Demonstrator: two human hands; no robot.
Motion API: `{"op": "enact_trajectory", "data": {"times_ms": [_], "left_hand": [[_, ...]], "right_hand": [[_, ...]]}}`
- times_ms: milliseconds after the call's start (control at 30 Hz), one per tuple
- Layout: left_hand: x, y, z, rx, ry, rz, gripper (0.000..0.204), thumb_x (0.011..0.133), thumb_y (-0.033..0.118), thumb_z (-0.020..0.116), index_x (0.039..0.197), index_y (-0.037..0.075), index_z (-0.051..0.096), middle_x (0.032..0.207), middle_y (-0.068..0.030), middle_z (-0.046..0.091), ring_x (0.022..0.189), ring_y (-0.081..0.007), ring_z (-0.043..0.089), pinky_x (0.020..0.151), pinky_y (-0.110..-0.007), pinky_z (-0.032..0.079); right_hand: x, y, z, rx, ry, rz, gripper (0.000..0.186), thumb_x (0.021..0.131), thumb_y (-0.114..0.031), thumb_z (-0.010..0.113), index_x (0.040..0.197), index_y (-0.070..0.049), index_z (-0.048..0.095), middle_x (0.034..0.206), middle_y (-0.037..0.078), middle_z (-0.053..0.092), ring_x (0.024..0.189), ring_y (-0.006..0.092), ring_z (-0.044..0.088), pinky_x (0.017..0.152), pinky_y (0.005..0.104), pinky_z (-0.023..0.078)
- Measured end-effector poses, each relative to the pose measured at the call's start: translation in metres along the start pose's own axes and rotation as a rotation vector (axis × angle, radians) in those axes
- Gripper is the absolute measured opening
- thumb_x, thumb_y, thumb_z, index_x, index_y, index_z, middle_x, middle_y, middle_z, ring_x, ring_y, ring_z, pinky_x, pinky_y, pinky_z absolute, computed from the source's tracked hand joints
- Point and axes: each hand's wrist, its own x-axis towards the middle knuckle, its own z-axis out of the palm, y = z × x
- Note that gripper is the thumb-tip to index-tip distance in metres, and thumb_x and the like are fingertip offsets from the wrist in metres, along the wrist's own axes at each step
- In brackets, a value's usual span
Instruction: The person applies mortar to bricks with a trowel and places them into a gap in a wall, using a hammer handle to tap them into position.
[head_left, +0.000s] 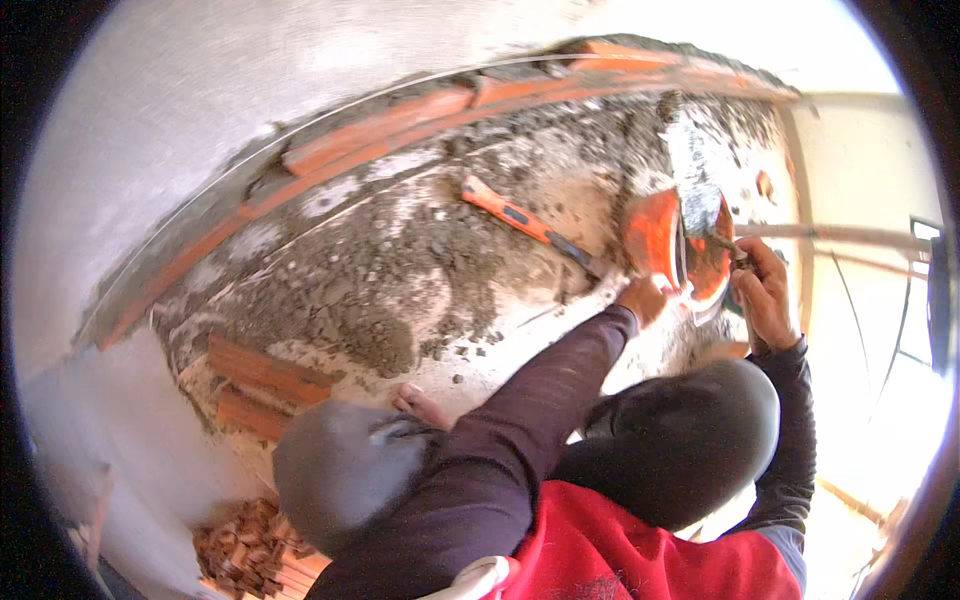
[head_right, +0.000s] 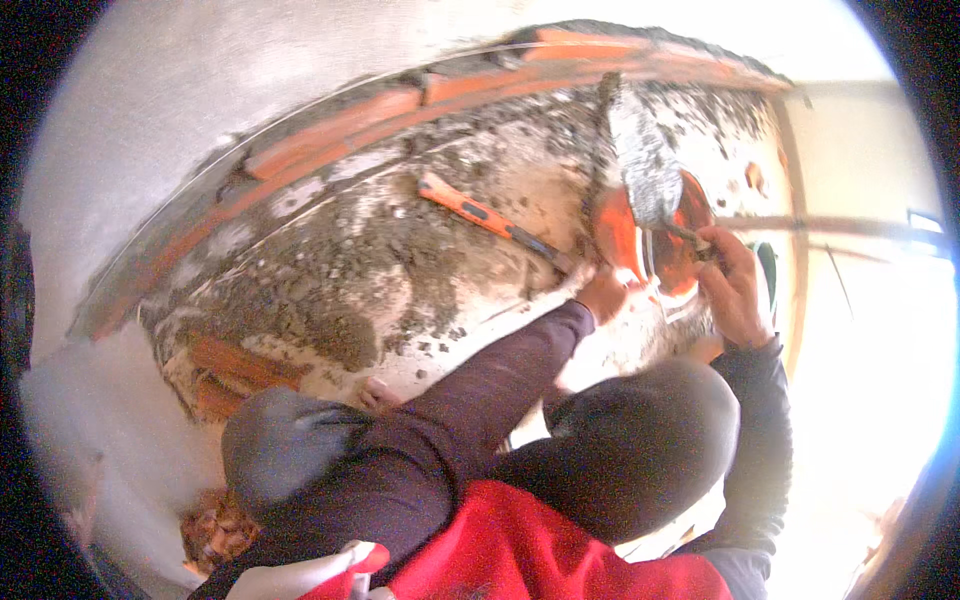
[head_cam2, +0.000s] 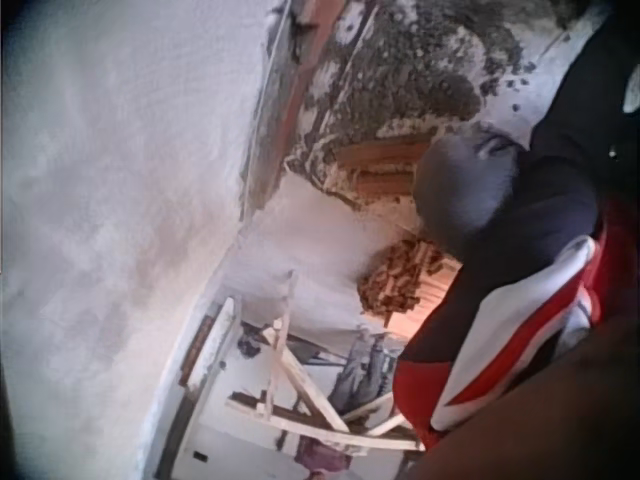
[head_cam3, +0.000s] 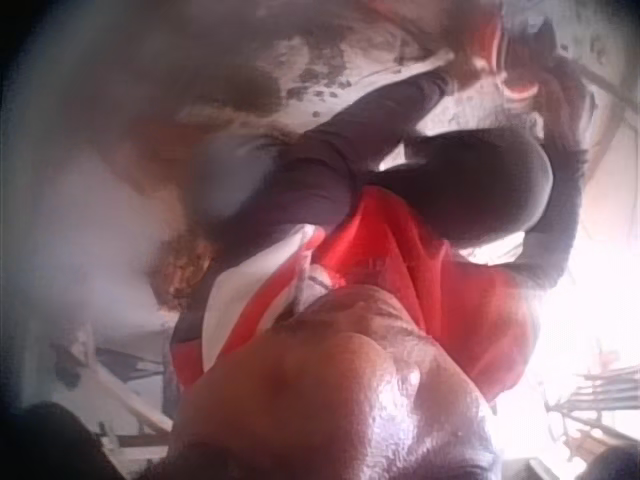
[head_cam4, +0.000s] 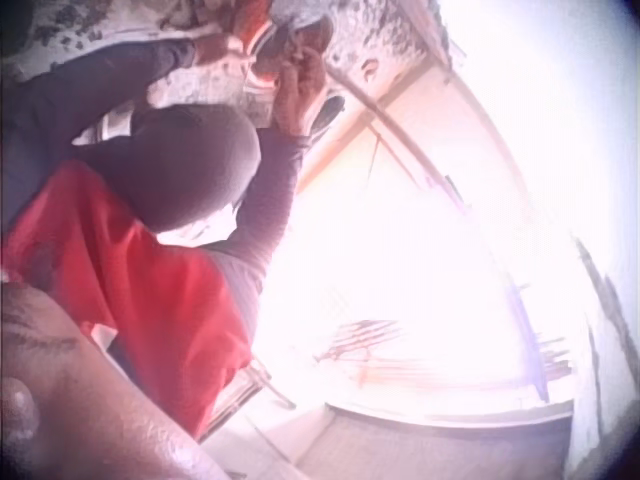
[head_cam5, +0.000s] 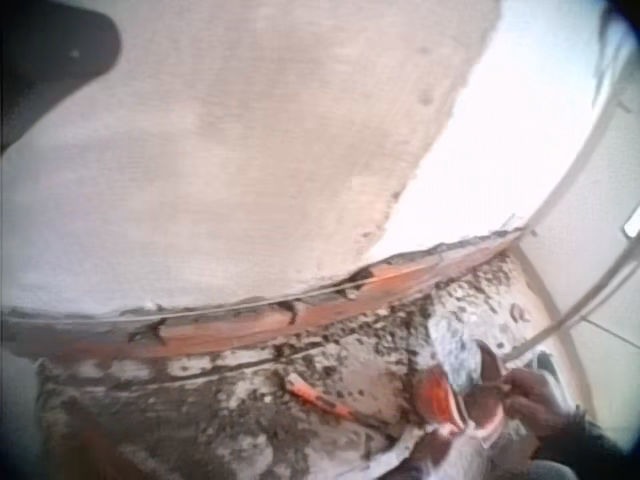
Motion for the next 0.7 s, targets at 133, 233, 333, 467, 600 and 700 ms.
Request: {"op": "enact_trajectory", "data": {"times_ms": [133,233,333,467,600,700], "left_hand": [[-0.007,0.024,-0.011,-0.015,0.166,0.06,0.064,0.089,0.061,0.055,0.081,-0.001,0.068,0.077,-0.0189,0.069,0.076,-0.0281,0.068,0.07,-0.04,0.049],[-0.006,0.03,-0.002,0.1,0.317,0.058,0.072,0.083,0.074,0.051,0.071,0.004,0.063,0.07,-0.0183,0.065,0.072,-0.036,0.066,0.067,-0.045,0.048],[-0.007,0.036,0.012,0.124,0.441,0.097,0.066,0.082,0.07,0.057,0.064,0.006,0.058,0.063,-0.0147,0.061,0.065,-0.0328,0.064,0.063,-0.045,0.048],[0.004,0.023,0.021,0.343,0.632,0.228,0.053,0.08,0.059,0.068,0.072,0.008,0.057,0.065,-0.0078,0.057,0.061,-0.0297,0.059,0.059,-0.043,0.046],[0.013,0.013,0.0,0.248,0.598,0.192,0.046,0.08,0.05,0.072,0.076,0.007,0.055,0.074,-0.0046,0.058,0.067,-0.0199,0.056,0.061,-0.036,0.045],[0.024,0.022,-0.016,0.213,0.703,0.418,0.038,0.089,0.04,0.067,0.08,0.006,0.053,0.074,-0.0012,0.053,0.068,-0.0142,0.051,0.062,-0.03,0.043]], "right_hand": [[-0.057,0.021,-0.026,-0.242,0.258,-0.042,0.03,0.089,-0.003,0.057,0.118,0.001,0.049,0.091,0.004,0.059,0.071,0.0071,0.052,0.062,0.0217,0.044],[-0.079,0.07,-0.029,-0.643,0.515,0.067,0.025,0.091,-0.011,0.059,0.115,-0.006,0.053,0.093,0.011,0.066,0.084,0.0233,0.062,0.074,0.0353,0.05],[-0.08,0.112,-0.028,-1.021,0.382,0.103,0.027,0.087,-0.012,0.054,0.113,-0.014,0.055,0.094,0.015,0.067,0.089,0.0364,0.065,0.076,0.0457,0.051],[-0.082,0.142,-0.038,-0.81,0.466,0.115,0.026,0.083,-0.013,0.057,0.109,-0.011,0.055,0.092,0.018,0.066,0.086,0.039,0.063,0.072,0.0497,0.048],[-0.103,0.188,-0.066,-0.555,0.543,0.145,0.028,0.084,-0.023,0.063,0.108,-0.009,0.061,0.093,0.019,0.067,0.088,0.0387,0.064,0.078,0.0447,0.05],[-0.168,0.224,-0.124,-0.384,0.709,0.283,0.031,0.085,-0.023,0.065,0.113,-0.01,0.064,0.094,0.015,0.069,0.091,0.0303,0.067,0.081,0.0387,0.052]]}}
